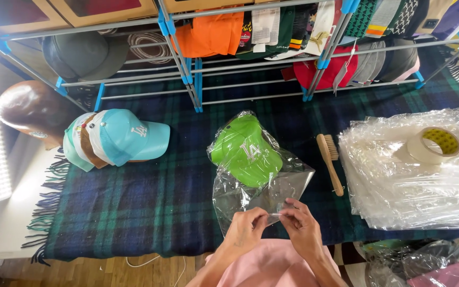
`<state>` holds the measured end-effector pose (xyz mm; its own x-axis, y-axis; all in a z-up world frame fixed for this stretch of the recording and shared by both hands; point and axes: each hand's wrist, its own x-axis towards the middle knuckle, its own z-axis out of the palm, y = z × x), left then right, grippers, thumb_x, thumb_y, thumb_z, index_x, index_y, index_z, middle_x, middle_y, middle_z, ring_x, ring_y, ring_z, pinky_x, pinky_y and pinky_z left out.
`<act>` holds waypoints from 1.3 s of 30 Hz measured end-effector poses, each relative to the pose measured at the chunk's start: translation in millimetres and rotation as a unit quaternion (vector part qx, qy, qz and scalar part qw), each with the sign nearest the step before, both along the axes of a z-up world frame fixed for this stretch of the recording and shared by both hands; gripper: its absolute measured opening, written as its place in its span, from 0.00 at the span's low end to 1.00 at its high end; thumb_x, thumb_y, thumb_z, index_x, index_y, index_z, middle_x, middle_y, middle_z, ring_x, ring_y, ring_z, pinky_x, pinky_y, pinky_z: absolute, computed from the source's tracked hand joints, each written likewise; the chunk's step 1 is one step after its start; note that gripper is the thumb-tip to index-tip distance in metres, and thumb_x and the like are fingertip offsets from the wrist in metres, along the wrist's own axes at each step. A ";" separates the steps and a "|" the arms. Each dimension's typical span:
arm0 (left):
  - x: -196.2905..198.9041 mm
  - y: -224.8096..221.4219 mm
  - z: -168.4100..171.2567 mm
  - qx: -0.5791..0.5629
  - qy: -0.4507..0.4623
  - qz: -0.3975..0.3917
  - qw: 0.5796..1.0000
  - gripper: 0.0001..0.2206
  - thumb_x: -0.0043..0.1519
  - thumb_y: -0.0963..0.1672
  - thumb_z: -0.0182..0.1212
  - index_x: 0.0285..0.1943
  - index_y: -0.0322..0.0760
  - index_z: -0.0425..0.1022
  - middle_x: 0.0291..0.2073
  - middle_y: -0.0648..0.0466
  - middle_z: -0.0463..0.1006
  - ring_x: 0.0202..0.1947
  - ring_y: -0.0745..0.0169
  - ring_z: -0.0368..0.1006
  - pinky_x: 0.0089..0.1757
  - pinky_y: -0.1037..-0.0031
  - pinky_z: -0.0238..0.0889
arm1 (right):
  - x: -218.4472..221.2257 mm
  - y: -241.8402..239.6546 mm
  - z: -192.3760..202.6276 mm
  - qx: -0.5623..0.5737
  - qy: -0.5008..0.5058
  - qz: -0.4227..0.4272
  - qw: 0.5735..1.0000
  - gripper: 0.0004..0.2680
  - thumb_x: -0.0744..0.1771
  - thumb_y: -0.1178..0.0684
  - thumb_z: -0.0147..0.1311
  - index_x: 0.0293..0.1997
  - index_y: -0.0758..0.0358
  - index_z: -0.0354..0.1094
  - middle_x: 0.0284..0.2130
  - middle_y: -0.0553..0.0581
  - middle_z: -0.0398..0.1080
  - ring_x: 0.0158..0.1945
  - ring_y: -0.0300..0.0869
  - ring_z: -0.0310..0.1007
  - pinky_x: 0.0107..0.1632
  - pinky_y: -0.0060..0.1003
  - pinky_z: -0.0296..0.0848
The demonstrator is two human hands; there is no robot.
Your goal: Cleaning a baseball cap with a brush and placing it into a plastic bag for packaging.
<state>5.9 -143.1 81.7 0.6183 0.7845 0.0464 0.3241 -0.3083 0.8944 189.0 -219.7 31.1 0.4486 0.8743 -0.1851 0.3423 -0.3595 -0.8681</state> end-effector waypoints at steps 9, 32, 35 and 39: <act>6.7 -1.5 29.1 -0.015 -0.056 -0.021 0.998 0.05 0.65 0.37 0.53 0.35 0.36 0.72 0.23 0.56 0.74 0.22 0.67 0.65 0.26 0.76 0.58 | -5.1 -2.4 5.0 0.179 0.032 -0.053 0.982 0.07 0.65 0.56 0.62 0.44 0.59 0.81 0.61 0.53 0.73 0.23 0.32 0.61 0.31 0.24 0.66; 4.4 22.0 58.3 -0.021 -0.085 0.066 0.994 0.07 0.60 0.40 0.72 0.30 0.41 0.78 0.27 0.58 0.78 0.27 0.67 0.70 0.28 0.75 0.61 | -15.8 41.2 90.2 0.026 0.202 -0.030 0.979 0.21 0.63 0.48 0.61 0.58 0.69 0.60 0.34 0.63 0.80 0.31 0.45 0.81 0.39 0.39 0.81; 5.6 18.7 59.6 0.006 -0.066 0.013 0.998 0.08 0.62 0.38 0.69 0.32 0.40 0.73 0.29 0.55 0.76 0.30 0.62 0.71 0.35 0.72 0.67 | -20.0 47.0 74.3 0.020 0.230 -0.050 0.972 0.25 0.61 0.45 0.65 0.57 0.71 0.61 0.27 0.60 0.76 0.34 0.43 0.78 0.36 0.37 0.79; 9.7 14.7 53.8 -0.096 -0.039 0.023 0.994 0.06 0.66 0.39 0.61 0.35 0.35 0.73 0.23 0.53 0.75 0.20 0.66 0.64 0.26 0.74 0.57 | -23.4 37.6 58.9 0.061 0.227 -0.059 0.970 0.07 0.66 0.56 0.59 0.45 0.67 0.72 0.26 0.60 0.80 0.32 0.43 0.82 0.38 0.36 0.81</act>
